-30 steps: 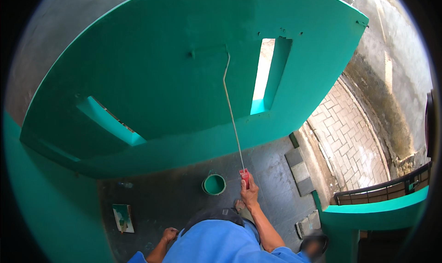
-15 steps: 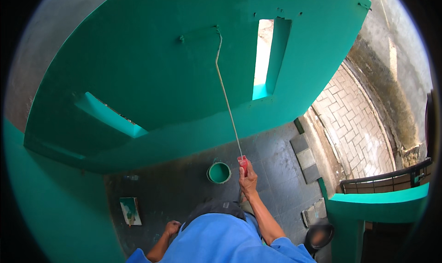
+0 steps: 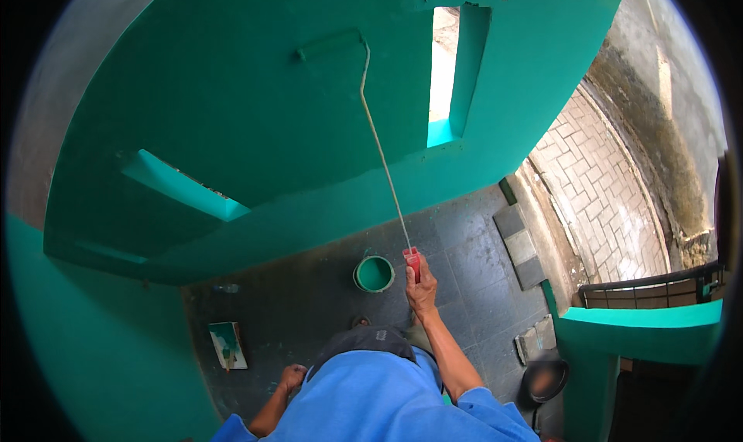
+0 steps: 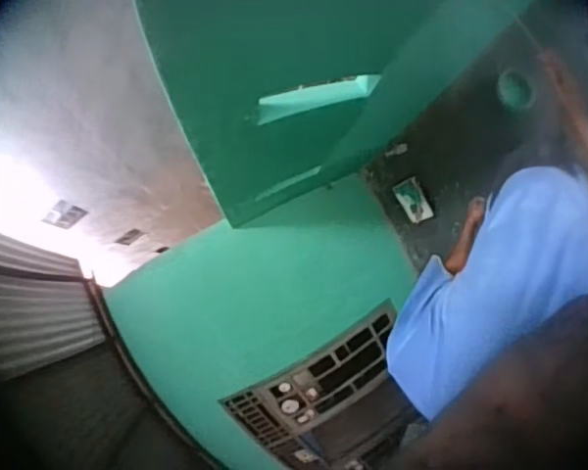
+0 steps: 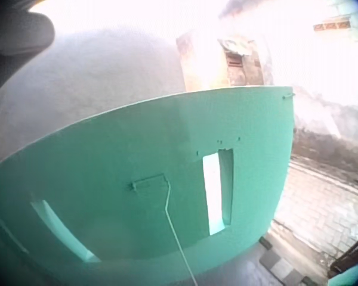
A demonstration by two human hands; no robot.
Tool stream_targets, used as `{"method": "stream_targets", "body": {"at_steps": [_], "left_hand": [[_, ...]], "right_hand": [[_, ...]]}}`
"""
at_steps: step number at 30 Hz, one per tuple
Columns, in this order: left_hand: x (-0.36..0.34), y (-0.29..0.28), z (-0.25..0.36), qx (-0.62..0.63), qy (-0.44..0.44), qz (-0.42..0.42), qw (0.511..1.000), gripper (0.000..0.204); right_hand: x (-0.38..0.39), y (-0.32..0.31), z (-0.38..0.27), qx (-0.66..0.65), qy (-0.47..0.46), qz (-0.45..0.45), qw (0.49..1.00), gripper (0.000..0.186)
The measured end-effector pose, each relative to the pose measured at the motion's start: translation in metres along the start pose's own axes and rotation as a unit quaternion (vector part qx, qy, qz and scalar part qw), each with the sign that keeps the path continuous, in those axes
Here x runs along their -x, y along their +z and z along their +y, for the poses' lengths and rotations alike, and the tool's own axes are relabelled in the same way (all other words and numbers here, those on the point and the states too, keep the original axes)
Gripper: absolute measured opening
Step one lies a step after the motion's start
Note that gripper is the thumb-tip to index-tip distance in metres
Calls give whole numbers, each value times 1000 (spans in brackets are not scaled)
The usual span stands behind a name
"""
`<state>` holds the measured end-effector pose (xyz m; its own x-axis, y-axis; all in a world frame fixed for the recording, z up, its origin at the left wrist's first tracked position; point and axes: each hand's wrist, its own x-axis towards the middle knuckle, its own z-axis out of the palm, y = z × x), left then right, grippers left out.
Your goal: The person uses a paint roller on an extension pole to apply green paint to a ceiling. They repeatedly dip the roller into a bucket and roll it across the surface, covering the area with fresh paint.
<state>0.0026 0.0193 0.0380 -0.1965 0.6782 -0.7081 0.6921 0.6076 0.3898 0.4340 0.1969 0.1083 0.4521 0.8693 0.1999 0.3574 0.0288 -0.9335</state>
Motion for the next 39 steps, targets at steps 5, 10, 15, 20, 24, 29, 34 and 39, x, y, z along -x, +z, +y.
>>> {"method": "stream_targets", "body": {"at_steps": [5,10,15,20,24,29,34,39], "left_hand": [[8,-14,27,33,-44,-15,998,24],[3,-16,4,-52,-6,-13,999,22],[-3,-20,1,-14,-22,-27,999,23],[-15,-20,-8,-19,-22,-12,999,23],[-9,-20,4,-23,-24,-7,999,24],[-9,-15,-15,-49,-14,-13,999,24],[-6,-22,14,-22,-16,-8,1000,22],[-4,-17,-5,-18,14,-26,999,22]], "right_hand": [[39,-12,30,37,62,-34,997,32],[73,-24,66,75,81,-29,994,32],[57,-16,65,72,63,-23,995,31],[61,-9,76,82,34,-15,996,31],[57,-11,68,81,50,-27,995,32],[43,-4,45,9,46,-38,998,32],[71,-15,73,63,61,-46,995,33],[77,-22,83,100,56,-68,991,33]]}}
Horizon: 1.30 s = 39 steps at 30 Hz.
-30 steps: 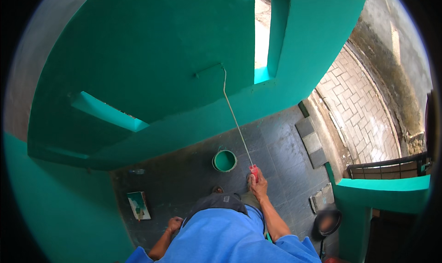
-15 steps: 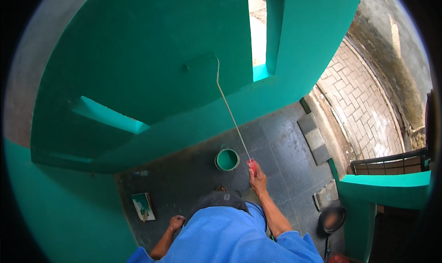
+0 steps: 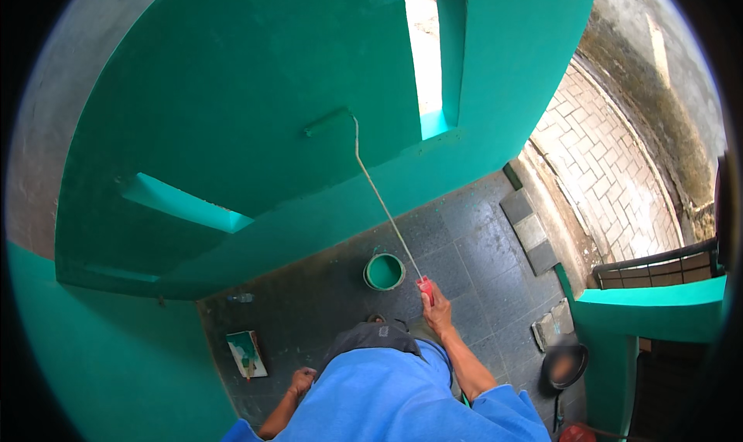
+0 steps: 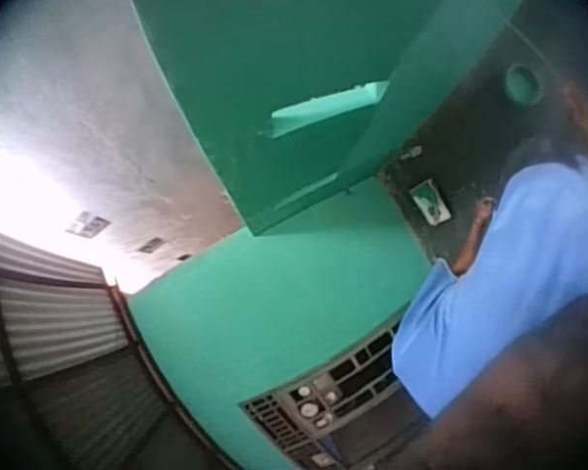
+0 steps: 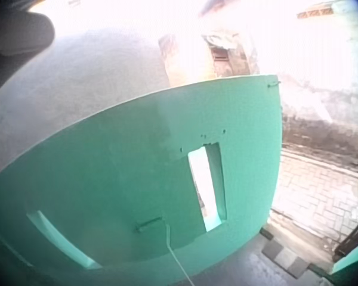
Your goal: The person uses a paint roller on an extension pole to apply green paint to a ceiling. They repeatedly dip the roller into a bucket and roll it across the surface, covering the area with fresh paint.
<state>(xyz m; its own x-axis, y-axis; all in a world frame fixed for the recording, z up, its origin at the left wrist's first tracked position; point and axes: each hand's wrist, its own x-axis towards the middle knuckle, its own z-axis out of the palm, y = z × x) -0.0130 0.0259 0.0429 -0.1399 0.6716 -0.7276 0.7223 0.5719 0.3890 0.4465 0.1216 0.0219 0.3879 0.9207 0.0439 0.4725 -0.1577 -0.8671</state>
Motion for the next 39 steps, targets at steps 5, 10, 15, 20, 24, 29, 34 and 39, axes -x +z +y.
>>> {"method": "stream_targets", "body": {"at_steps": [5,10,15,20,24,29,34,39], "left_hand": [[-1,1,2,-29,10,17,999,22],[8,2,21,-15,-13,10,1000,23],[5,10,12,-14,12,18,1000,23],[1,17,11,-1,8,4,1000,22],[-5,21,19,9,9,8,1000,21],[-1,27,40,18,-7,1,1000,20],[5,28,74,38,-16,7,999,20],[0,44,56,8,-20,7,1000,20]], "right_hand": [[-18,-1,-35,-39,-2,12,999,33],[-21,-2,-42,-81,-23,37,996,32],[-15,-25,-43,-77,-17,79,994,30],[-28,-40,-26,-65,-19,90,994,28],[-58,-52,-18,-35,-35,102,994,25],[-81,-69,-51,-58,-56,95,992,26],[-69,-61,-29,-60,-45,90,993,28],[-98,-71,-58,-60,-67,95,991,30]]}}
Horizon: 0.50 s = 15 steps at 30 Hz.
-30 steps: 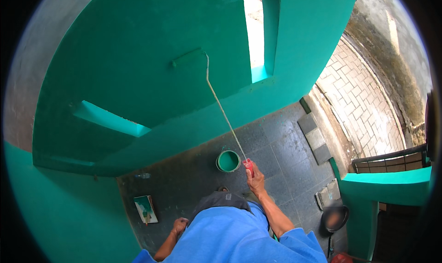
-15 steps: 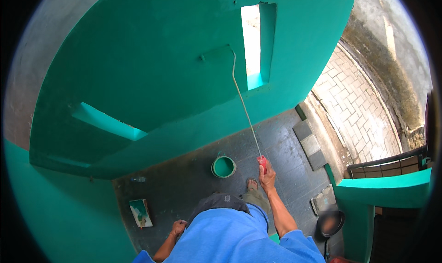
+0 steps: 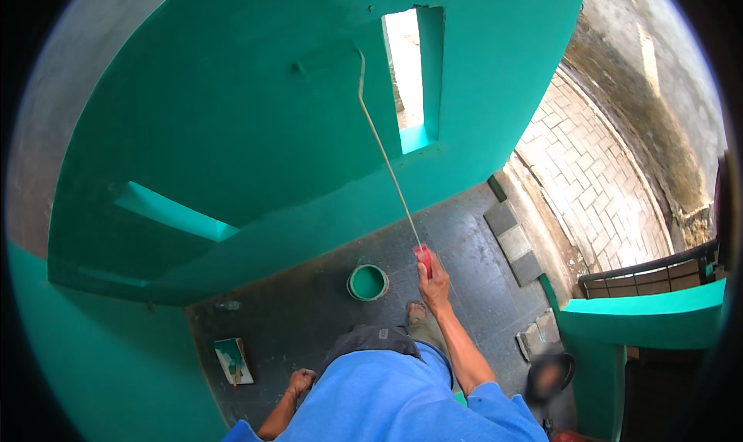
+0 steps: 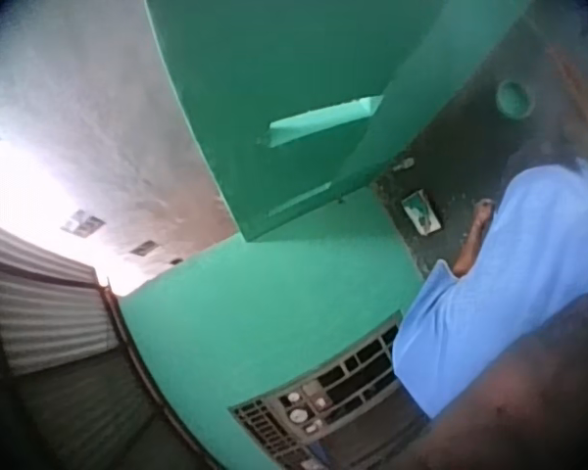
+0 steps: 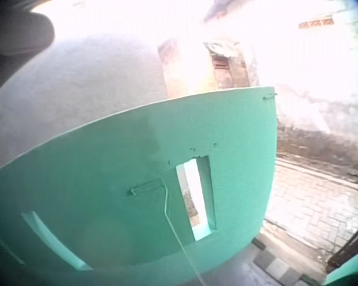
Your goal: The person uses a paint roller on an extension pole to apply green paint to a ceiling. They repeatedly dip the roller into a bucket and roll it across the surface, covering the area with fresh paint.
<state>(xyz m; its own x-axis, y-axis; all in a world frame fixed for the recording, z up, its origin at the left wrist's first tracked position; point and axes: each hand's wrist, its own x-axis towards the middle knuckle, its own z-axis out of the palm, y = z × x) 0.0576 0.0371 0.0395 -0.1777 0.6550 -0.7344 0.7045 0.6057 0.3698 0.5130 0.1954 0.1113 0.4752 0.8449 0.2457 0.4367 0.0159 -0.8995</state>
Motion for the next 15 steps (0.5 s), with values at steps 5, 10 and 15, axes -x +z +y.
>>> {"method": "stream_targets", "body": {"at_steps": [5,10,15], "left_hand": [[12,0,32,38,-2,-6,999,20],[4,10,18,56,-13,2,998,20],[9,8,23,-16,10,-2,1000,21]], "right_hand": [[-31,7,-25,-55,-25,12,998,29],[12,16,-20,-77,-15,4,997,29],[3,18,-31,-89,-21,19,996,31]]}}
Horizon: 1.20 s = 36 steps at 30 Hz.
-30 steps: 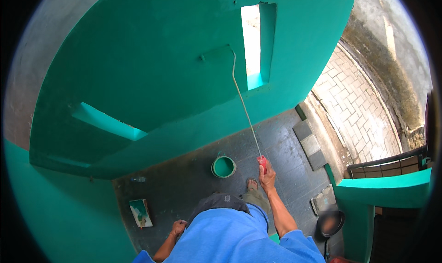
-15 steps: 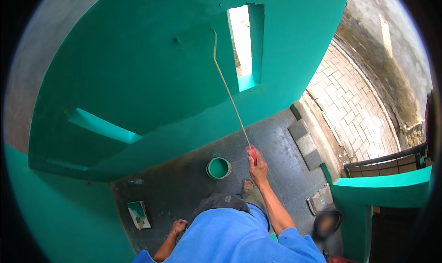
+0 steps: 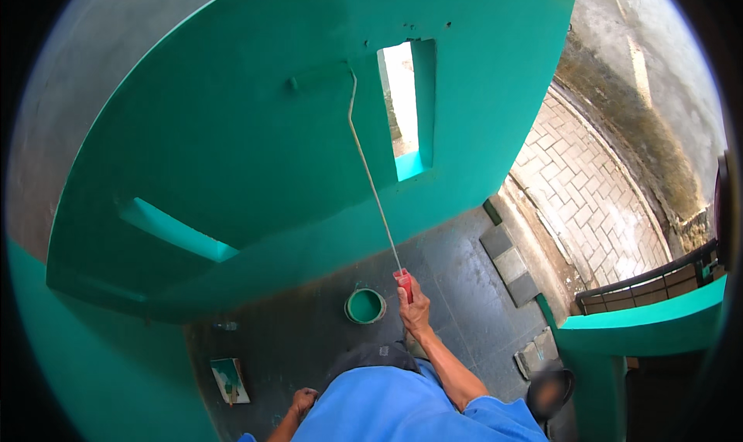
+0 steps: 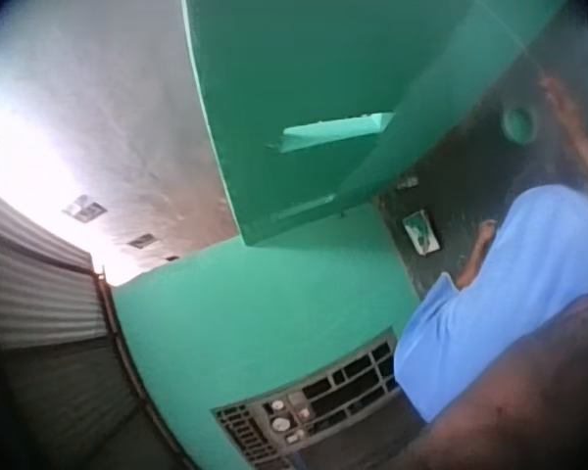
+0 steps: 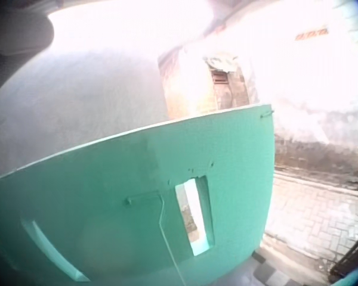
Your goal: The person uses a paint roller on an extension pole to apply green paint to a ceiling. They repeatedly dip the roller into a bucket and roll it across the surface, covering the area with fresh paint.
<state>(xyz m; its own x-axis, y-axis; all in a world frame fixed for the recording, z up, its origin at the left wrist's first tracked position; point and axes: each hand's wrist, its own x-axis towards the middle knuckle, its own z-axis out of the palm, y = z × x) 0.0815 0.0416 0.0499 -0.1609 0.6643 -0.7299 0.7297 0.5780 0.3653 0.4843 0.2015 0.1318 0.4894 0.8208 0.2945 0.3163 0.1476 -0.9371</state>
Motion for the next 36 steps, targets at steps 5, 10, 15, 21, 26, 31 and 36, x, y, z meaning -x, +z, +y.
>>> {"method": "stream_targets", "body": {"at_steps": [5,10,15,21,26,31,36], "left_hand": [[-11,2,-10,89,-49,-15,995,20],[-35,7,-42,-2,34,-36,999,21],[-11,11,-20,82,-42,2,996,23],[-25,12,-26,74,-10,-9,997,21],[-17,-1,1,97,-47,-10,994,17],[-25,0,-3,97,-28,1,995,16],[-27,-7,-12,77,-16,6,997,15]], "right_hand": [[-50,7,-49,-1,25,-6,1000,32],[-61,4,-51,15,-39,30,999,32],[-9,-15,-31,62,-32,22,997,30],[-52,-18,-46,44,-58,19,997,29],[-90,-20,-77,80,-79,20,993,29],[-38,-2,-39,41,-11,-6,999,29],[26,-20,27,113,43,-31,992,29]]}}
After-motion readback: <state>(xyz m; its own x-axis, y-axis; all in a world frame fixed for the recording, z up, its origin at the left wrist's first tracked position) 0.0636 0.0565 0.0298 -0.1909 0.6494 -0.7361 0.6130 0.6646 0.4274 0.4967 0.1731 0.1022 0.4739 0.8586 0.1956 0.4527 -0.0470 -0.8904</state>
